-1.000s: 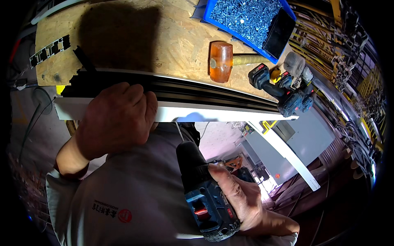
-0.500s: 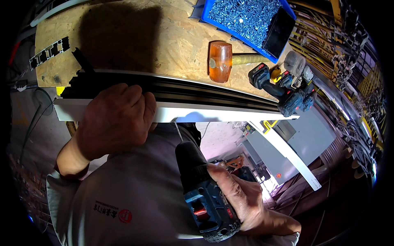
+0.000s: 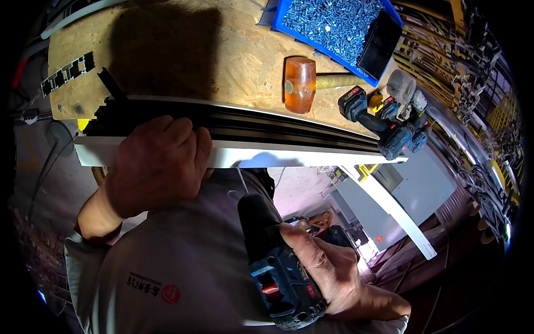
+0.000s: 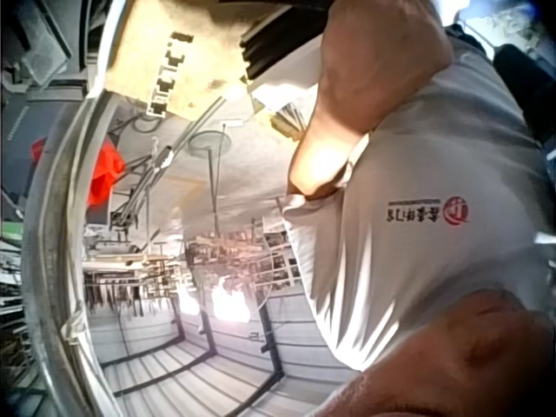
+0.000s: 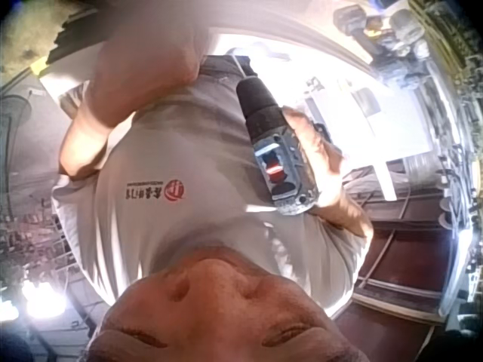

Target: The person attaches strips to a metal frame using a power drill and screws. They use a tape measure to check a length and handle screws from a bin.

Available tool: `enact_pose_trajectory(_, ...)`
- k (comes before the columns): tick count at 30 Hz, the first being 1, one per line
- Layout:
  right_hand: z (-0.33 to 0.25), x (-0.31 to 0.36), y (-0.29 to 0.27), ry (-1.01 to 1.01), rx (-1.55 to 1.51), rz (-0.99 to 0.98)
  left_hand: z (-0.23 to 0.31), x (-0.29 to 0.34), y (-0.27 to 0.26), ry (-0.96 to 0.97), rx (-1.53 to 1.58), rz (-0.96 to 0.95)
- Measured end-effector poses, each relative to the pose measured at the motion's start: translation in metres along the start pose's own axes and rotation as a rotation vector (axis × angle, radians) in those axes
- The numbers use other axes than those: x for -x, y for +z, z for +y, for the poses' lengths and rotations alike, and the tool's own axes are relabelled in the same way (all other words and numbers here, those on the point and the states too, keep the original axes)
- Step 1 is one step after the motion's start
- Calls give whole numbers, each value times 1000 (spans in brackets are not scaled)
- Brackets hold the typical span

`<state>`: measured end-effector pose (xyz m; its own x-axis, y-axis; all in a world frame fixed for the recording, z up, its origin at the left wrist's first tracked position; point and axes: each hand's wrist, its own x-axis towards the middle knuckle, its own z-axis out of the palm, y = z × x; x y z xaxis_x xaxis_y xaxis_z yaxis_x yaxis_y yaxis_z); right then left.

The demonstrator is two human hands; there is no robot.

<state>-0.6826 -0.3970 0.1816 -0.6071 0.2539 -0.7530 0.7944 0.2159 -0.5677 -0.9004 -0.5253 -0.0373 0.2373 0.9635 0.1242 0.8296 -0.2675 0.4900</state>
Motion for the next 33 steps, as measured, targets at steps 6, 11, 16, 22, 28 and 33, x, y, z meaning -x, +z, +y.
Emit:
enact_pose_trajectory(6, -4, -3, -2, 24, -15, -17, 0, -1, 2, 13, -9, -4)
enact_pose_trajectory(11, -6, -7, -8, 42, -9, -57, 2, 1, 1, -11, 8, -21)
enact_pose_trajectory(16, -5, -6, -1, -2, 24, 15, 0, -1, 0, 19, -6, -19)
enact_pose_trajectory(22, -6, -9, -6, 23, 24, -38, -1, -1, 1, 29, 2, -38)
enact_pose_trajectory(28, -4, -9, -8, 13, 28, -60, 0, 0, -1, 4, 20, -37)
enact_pose_trajectory(33, -2, -7, -7, -6, 39, -58, 0, -1, 1, 14, 25, -27)
